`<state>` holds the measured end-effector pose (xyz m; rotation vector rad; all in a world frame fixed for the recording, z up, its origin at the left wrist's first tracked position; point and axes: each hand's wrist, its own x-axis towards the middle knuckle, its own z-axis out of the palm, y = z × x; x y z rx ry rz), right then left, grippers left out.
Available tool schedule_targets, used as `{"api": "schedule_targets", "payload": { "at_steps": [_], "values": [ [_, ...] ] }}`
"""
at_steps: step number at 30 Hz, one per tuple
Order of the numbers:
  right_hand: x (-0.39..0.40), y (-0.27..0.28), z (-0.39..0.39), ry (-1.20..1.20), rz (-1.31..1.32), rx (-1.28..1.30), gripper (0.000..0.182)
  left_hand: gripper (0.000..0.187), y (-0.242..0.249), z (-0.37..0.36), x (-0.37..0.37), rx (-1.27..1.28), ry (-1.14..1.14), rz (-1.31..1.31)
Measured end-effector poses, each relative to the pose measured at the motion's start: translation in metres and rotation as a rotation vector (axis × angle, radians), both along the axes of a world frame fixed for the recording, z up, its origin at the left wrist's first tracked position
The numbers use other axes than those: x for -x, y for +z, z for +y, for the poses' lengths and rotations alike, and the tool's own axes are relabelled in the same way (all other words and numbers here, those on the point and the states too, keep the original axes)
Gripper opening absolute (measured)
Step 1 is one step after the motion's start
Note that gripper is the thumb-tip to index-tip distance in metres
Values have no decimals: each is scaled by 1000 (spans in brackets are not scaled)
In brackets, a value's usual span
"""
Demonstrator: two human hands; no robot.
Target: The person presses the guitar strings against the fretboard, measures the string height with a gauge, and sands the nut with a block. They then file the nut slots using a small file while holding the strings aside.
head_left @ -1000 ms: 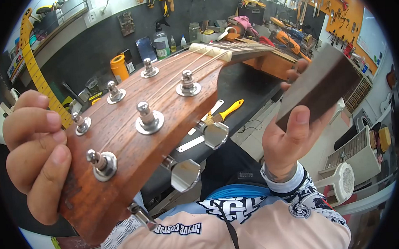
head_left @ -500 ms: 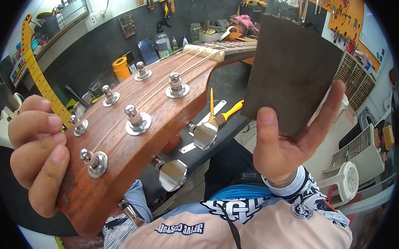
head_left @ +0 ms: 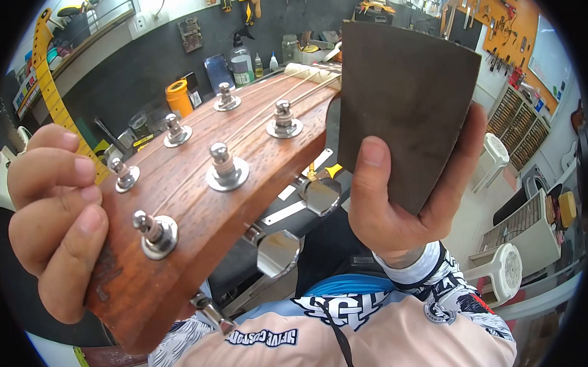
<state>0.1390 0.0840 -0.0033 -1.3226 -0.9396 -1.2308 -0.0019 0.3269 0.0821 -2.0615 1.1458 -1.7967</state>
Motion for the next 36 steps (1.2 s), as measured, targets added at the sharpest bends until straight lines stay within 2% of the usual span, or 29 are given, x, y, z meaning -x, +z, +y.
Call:
{"api": "schedule_targets", "payload": {
  "at_steps": [13,20,26,30,36],
  "values": [
    [2,11,1,-94,14,66,84,35,1,2,3,15,19,32],
    [3,3,-1,-54,-14,19,79,34,-2,1,-1,21,-14,3],
    [1,21,7,-36,22,-10,80,34,0,6,-2,-4,-23,-9],
    [1,4,-1,-47,-30,4,79,34,-2,3,-2,10,-37,-2],
    [4,22,5,-59,9,9,81,44,5,16,-4,-90,-37,-80]
  ]
}}
